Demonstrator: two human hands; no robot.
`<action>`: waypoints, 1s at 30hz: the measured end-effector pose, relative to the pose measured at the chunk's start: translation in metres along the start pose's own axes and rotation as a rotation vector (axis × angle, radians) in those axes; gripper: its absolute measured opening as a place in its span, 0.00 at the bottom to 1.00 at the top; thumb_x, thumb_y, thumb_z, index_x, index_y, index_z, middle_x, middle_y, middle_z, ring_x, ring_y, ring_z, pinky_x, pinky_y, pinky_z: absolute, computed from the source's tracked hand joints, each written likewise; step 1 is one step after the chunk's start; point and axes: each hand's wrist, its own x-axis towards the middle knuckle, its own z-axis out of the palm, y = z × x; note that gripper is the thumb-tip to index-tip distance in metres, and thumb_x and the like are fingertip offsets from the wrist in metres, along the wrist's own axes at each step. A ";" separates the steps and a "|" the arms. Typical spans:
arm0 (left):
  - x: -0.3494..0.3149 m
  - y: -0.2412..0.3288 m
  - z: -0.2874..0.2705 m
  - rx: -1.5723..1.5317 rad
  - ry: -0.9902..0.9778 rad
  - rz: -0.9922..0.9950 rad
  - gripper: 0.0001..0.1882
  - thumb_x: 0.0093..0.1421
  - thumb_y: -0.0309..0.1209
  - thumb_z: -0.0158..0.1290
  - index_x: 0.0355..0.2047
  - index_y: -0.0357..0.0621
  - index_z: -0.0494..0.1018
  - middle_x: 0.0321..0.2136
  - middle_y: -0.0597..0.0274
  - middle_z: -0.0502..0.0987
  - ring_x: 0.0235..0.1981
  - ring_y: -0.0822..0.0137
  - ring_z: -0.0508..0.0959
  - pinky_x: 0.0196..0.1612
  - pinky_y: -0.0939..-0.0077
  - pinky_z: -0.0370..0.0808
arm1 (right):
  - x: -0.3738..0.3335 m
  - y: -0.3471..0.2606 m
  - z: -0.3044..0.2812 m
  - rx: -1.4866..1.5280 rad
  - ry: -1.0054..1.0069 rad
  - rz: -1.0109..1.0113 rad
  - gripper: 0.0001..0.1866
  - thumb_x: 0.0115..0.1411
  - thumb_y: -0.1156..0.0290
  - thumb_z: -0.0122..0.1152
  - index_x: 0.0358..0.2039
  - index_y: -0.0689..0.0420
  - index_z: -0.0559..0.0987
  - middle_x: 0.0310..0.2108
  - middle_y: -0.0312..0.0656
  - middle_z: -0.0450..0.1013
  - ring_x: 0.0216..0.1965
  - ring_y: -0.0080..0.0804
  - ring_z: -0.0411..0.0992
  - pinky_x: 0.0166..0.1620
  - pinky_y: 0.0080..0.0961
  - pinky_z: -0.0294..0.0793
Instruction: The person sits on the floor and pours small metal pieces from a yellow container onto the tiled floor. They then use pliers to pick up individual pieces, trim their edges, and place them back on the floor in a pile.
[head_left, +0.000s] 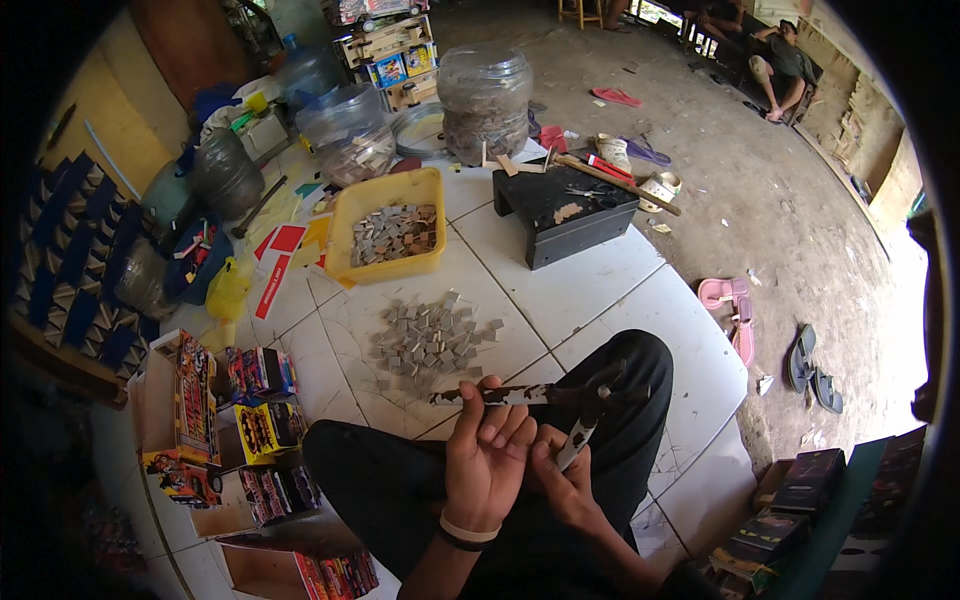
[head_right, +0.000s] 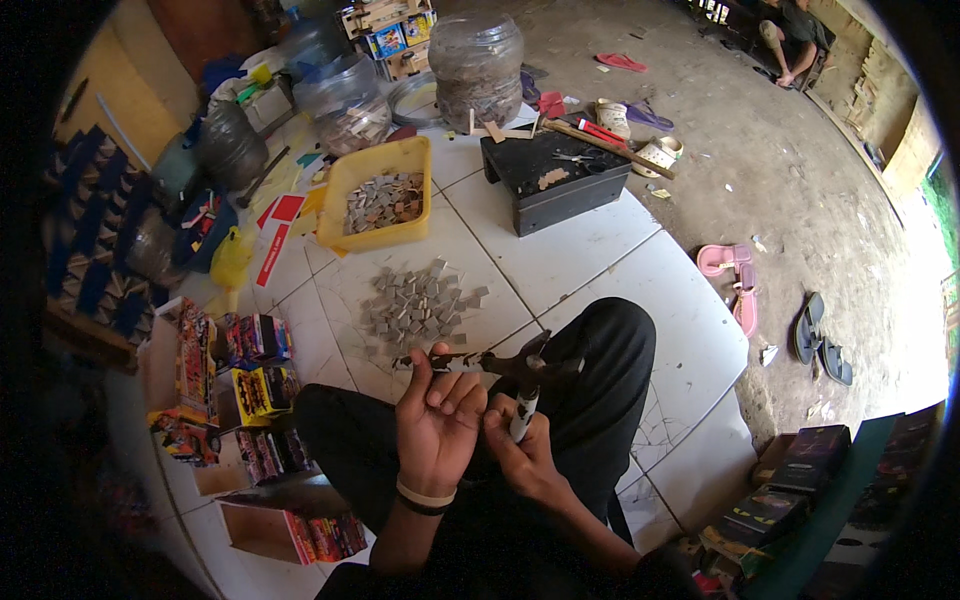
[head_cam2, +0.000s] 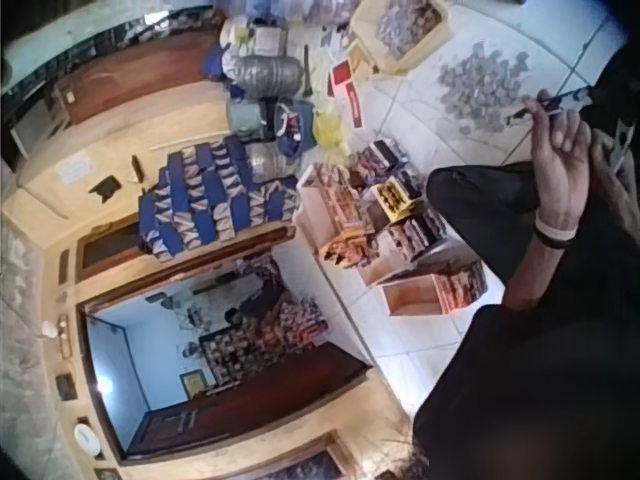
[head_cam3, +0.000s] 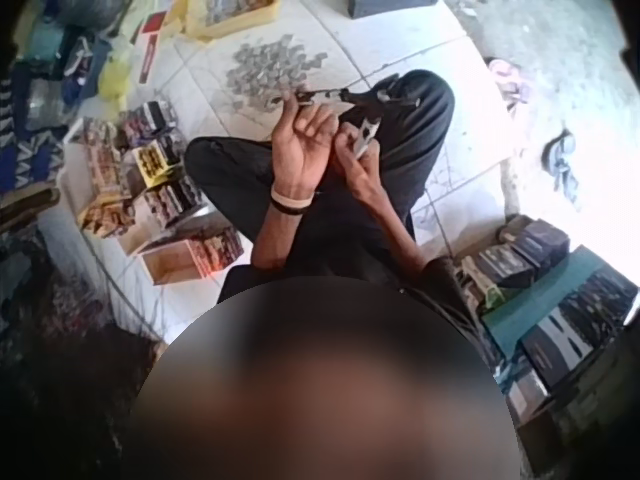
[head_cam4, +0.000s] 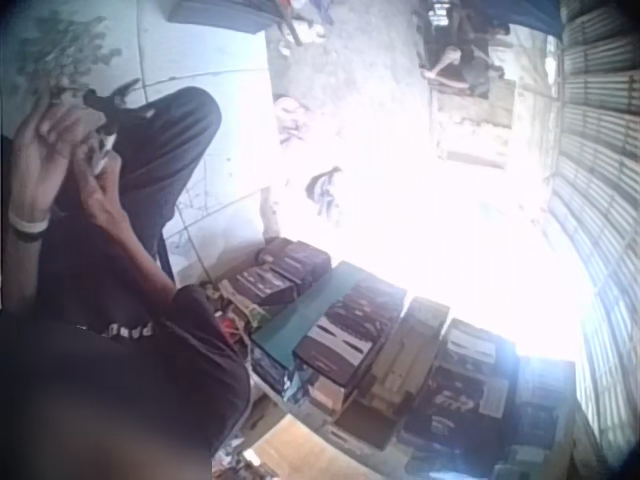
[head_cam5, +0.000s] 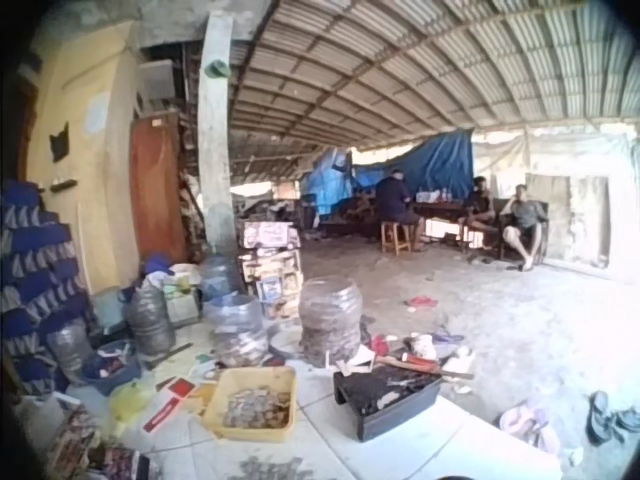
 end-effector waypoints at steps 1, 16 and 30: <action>-0.001 -0.001 0.002 0.007 0.033 -0.010 0.20 0.74 0.45 0.49 0.51 0.40 0.71 0.19 0.75 0.56 0.23 0.78 0.55 0.30 0.80 0.58 | -0.001 0.001 -0.001 0.026 0.014 0.040 0.16 0.74 0.64 0.52 0.27 0.54 0.67 0.20 0.26 0.59 0.21 0.15 0.54 0.25 0.20 0.54; 0.010 0.017 -0.046 0.961 -0.017 -0.040 0.30 0.73 0.49 0.51 0.62 0.34 0.66 0.20 0.76 0.59 0.20 0.83 0.57 0.23 0.85 0.56 | -0.014 -0.065 -0.152 0.628 0.662 -0.112 0.18 0.75 0.52 0.47 0.27 0.42 0.67 0.12 0.23 0.49 0.10 0.16 0.44 0.14 0.21 0.40; -0.034 0.128 -0.189 0.885 0.363 -0.015 0.21 0.68 0.28 0.57 0.59 0.41 0.67 0.37 0.68 0.71 0.34 0.75 0.69 0.36 0.81 0.67 | -0.101 -0.115 -0.336 -0.828 1.692 -0.458 0.29 0.77 0.46 0.41 0.30 0.59 0.72 0.13 0.35 0.60 0.13 0.26 0.61 0.18 0.29 0.57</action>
